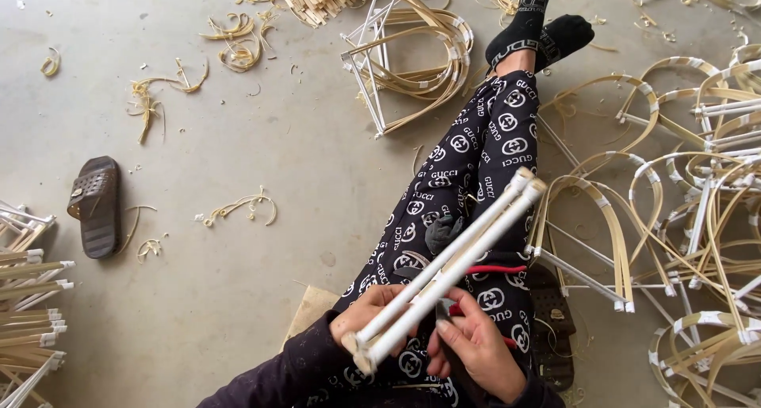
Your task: Assembling and securing curved bamboo components into small structural frames using wire and cutters.
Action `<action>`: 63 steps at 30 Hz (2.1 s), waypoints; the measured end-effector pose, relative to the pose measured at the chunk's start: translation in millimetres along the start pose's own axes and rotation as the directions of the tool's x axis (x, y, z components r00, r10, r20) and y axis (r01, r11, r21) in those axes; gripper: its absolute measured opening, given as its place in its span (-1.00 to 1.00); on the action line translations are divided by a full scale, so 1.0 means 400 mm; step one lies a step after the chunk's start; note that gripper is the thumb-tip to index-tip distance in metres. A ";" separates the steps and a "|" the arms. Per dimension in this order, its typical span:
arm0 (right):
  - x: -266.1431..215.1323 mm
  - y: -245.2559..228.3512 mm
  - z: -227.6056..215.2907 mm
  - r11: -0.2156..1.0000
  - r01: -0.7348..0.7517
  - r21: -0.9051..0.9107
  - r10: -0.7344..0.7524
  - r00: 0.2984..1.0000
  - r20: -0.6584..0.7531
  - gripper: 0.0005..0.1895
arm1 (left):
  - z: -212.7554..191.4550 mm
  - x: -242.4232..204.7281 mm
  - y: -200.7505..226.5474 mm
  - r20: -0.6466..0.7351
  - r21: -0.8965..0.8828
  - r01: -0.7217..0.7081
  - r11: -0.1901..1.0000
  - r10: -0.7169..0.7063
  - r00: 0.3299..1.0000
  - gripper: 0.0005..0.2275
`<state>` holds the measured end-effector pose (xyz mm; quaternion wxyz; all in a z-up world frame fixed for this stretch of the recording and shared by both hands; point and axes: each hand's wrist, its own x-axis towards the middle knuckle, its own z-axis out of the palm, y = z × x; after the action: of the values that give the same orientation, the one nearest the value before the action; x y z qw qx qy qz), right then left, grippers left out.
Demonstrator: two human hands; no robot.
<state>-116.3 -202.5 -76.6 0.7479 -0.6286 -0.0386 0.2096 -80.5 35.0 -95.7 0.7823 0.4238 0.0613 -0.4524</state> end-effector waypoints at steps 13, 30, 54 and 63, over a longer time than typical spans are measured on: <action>-0.101 0.041 0.073 0.756 -0.382 0.532 0.371 0.919 0.133 -0.24 | 0.055 -0.070 0.035 0.010 0.116 0.127 0.985 -0.129 0.992 -0.71; -0.167 0.094 0.176 0.860 -0.406 0.309 0.432 0.902 -0.016 -0.53 | 0.072 -0.228 0.072 0.022 0.230 0.229 0.946 -0.240 0.970 -0.75; -0.173 0.119 0.206 0.882 -0.276 0.381 0.232 0.960 0.160 -0.55 | 0.085 -0.313 0.029 -0.159 0.223 0.283 0.933 -0.252 0.955 -0.75; -0.136 0.097 0.164 0.809 -0.394 0.436 0.330 0.919 0.217 -0.51 | 0.083 -0.224 0.003 -0.214 0.140 0.231 0.963 -0.199 0.956 -0.70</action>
<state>-197.1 -156.9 -89.0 0.8200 -0.4083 0.0851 0.3920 -141.5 70.1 -30.9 0.6810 0.5200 0.1474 -0.4941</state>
